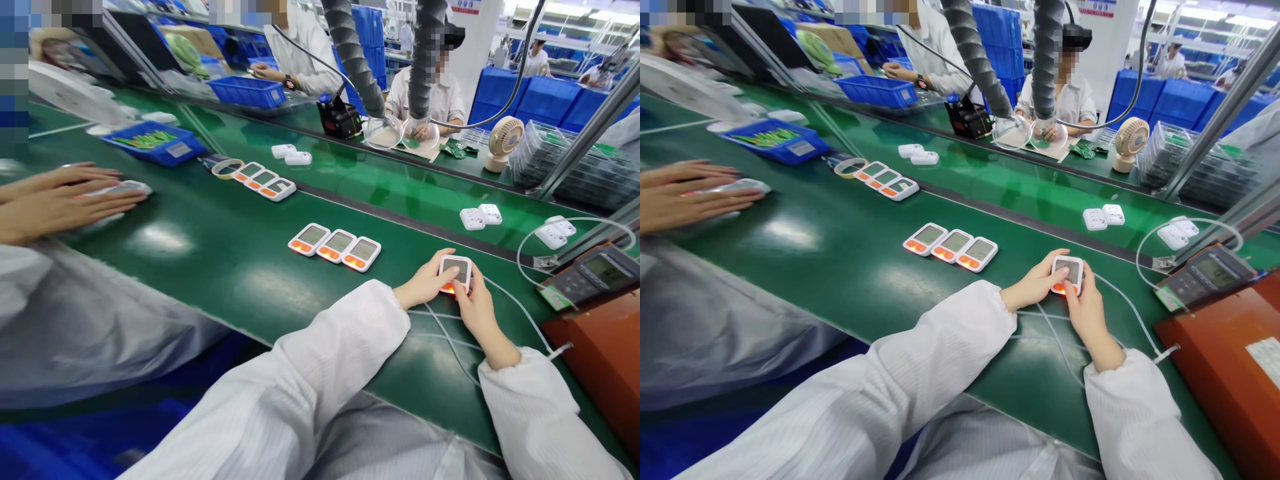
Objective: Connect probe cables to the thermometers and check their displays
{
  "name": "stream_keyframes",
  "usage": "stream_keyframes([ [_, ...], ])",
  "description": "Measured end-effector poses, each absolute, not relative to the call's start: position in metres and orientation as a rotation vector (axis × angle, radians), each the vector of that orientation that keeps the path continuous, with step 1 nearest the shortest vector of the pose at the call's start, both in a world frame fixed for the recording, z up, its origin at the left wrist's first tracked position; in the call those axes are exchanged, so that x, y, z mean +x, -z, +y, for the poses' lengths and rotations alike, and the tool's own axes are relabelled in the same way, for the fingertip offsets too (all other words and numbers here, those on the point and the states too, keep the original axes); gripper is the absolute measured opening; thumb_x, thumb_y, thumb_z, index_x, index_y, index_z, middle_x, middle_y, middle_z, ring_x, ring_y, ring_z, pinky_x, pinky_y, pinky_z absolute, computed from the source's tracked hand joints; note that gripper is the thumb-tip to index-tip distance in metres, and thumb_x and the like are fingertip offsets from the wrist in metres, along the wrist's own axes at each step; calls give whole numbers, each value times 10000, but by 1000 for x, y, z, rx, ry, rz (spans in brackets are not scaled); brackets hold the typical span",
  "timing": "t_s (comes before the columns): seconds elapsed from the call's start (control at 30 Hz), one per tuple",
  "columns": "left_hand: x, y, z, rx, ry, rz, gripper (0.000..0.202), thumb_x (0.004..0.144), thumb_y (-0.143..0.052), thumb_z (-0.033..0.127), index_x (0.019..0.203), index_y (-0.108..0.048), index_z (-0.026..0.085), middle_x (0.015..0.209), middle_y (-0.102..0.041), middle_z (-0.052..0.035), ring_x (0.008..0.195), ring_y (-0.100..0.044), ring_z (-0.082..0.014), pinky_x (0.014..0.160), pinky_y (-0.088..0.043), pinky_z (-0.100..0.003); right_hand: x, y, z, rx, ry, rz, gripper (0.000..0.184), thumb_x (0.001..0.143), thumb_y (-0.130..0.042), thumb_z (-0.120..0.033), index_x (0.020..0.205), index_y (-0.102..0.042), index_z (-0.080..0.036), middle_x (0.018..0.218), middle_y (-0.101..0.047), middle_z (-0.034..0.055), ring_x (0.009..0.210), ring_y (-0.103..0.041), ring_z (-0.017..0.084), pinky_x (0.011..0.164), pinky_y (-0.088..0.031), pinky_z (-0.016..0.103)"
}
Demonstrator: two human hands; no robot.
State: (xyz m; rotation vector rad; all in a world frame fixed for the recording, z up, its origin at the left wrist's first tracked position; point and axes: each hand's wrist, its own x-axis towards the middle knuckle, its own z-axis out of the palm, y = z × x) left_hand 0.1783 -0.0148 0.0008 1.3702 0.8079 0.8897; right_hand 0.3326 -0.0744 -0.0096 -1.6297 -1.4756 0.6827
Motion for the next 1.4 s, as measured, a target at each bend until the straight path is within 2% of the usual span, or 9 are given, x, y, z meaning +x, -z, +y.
stream_keyframes([
  [0.07, 173, -5, -13, 1487, -818, 798, 676, 905, -667, 459, 1488, -427, 217, 1211, -661, -94, 990, -651, -202, 947, -506, -376, 333, 9, -74, -1633, -695, -1428, 717, 896, -530, -554, 1482, -459, -148, 1039, -737, 116, 800, -698, 270, 745, -553, 401],
  [0.2, 165, -8, -8, 1449, -606, 688, 888, 882, -695, 450, 1597, -206, 254, 916, -659, -30, 661, -596, -130, 689, -514, -310, 334, 8, -73, -1637, -683, -1363, 702, 873, -571, -570, 1438, -513, -158, 1160, -715, 137, 930, -696, 283, 830, -552, 413],
  [0.3, 163, -6, -5, 1376, -571, 591, 1012, 824, -768, 408, 1606, -143, 261, 870, -629, -4, 657, -589, -119, 666, -497, -287, 335, 8, -72, -1613, -678, -1367, 697, 871, -575, -571, 1425, -524, -152, 1195, -705, 140, 1003, -683, 293, 878, -544, 424],
  [0.47, 165, -5, -4, 1317, -595, 610, 1011, 772, -815, 390, 1574, -215, 249, 813, -631, 14, 622, -566, -101, 633, -474, -260, 336, 6, -71, -1645, -675, -1406, 703, 884, -548, -577, 1440, -516, -148, 1181, -712, 142, 955, -693, 290, 837, -549, 411],
  [0.6, 167, -7, -5, 1282, -628, 628, 983, 756, -823, 386, 1546, -261, 224, 737, -613, 40, 580, -539, -94, 598, -449, -239, 336, 2, -73, -1690, -736, -1432, 705, 939, -462, -564, 1518, -440, -160, 877, -733, 70, 706, -683, 248, 717, -541, 372],
  [0.7, 167, -6, -5, 1259, -645, 601, 946, 767, -812, 373, 1526, -268, 224, 761, -618, 39, 584, -532, -87, 591, -446, -233, 334, -1, -75, -1686, -736, -1449, 716, 959, -389, -580, 1521, -436, -139, 751, -693, 40, 663, -667, 245, 689, -524, 359],
  [0.87, 166, -4, -5, 1270, -631, 567, 915, 790, -797, 375, 1515, -256, 241, 833, -624, 25, 607, -551, -87, 609, -465, -243, 333, -2, -77, -1687, -753, -1427, 726, 947, -398, -593, 1511, -440, -137, 787, -702, 43, 709, -676, 243, 708, -522, 349],
  [1.07, 166, -4, -5, 1284, -625, 574, 885, 799, -785, 358, 1504, -264, 241, 829, -610, 32, 583, -532, -75, 592, -458, -235, 335, -2, -76, -1696, -771, -1425, 714, 946, -421, -593, 1510, -439, -156, 783, -696, 34, 703, -670, 235, 687, -522, 344],
  [1.4, 166, -4, -5, 1298, -619, 605, 956, 813, -767, 311, 1582, -202, 241, 805, -626, 24, 594, -546, -83, 595, -460, -233, 334, 2, -76, -1647, -837, -1392, 699, 956, -439, -573, 1512, -433, -149, 685, -646, -11, 561, -608, 181, 585, -506, 303],
])
